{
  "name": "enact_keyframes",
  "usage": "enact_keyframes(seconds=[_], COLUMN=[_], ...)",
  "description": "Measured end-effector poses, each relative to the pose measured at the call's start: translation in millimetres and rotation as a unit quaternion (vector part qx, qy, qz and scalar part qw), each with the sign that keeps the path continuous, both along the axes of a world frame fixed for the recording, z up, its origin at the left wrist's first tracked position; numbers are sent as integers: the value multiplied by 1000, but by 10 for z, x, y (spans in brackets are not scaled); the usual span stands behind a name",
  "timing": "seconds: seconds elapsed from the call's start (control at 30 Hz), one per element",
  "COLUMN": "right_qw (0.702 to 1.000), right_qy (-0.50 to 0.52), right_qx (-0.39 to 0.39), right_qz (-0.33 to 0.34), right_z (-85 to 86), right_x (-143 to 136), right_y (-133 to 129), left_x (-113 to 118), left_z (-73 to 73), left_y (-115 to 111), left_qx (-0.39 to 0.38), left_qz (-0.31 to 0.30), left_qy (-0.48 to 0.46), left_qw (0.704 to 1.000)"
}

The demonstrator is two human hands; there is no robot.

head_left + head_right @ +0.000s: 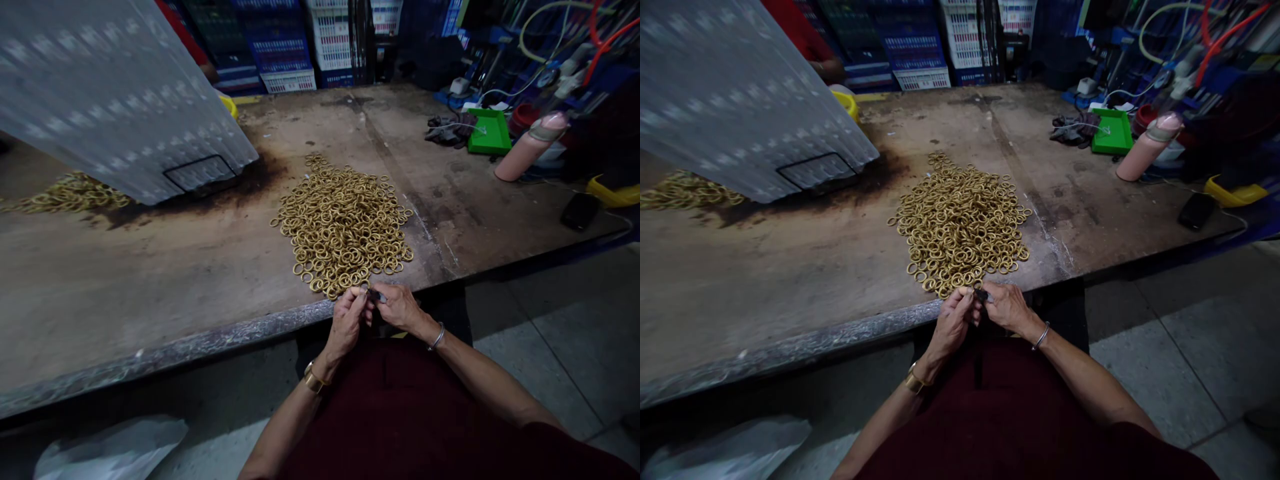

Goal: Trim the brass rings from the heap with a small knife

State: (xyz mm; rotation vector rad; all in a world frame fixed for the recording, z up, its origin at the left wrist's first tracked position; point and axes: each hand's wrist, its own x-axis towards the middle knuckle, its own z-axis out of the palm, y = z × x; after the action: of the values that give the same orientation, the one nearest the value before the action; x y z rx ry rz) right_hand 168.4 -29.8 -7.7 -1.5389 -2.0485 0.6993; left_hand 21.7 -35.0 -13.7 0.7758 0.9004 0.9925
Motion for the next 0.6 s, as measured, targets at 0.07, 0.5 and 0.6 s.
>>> enact_keyframes(seconds=[0.07, 0.5, 0.6], right_qw=[1000, 984, 984], right_qy=[-8, -149, -140], right_qx=[-6, -70, -51], right_qz=[5, -62, -92], right_z=[9, 85, 71], right_x=[-2, 67, 34], right_y=[-1, 77, 98], left_x=[2, -55, -53], left_z=[8, 144, 175], left_y=[-3, -158, -167], left_qx=[7, 14, -44], left_qz=[-1, -61, -50], left_qy=[16, -48, -98], left_qw=[1000, 997, 993])
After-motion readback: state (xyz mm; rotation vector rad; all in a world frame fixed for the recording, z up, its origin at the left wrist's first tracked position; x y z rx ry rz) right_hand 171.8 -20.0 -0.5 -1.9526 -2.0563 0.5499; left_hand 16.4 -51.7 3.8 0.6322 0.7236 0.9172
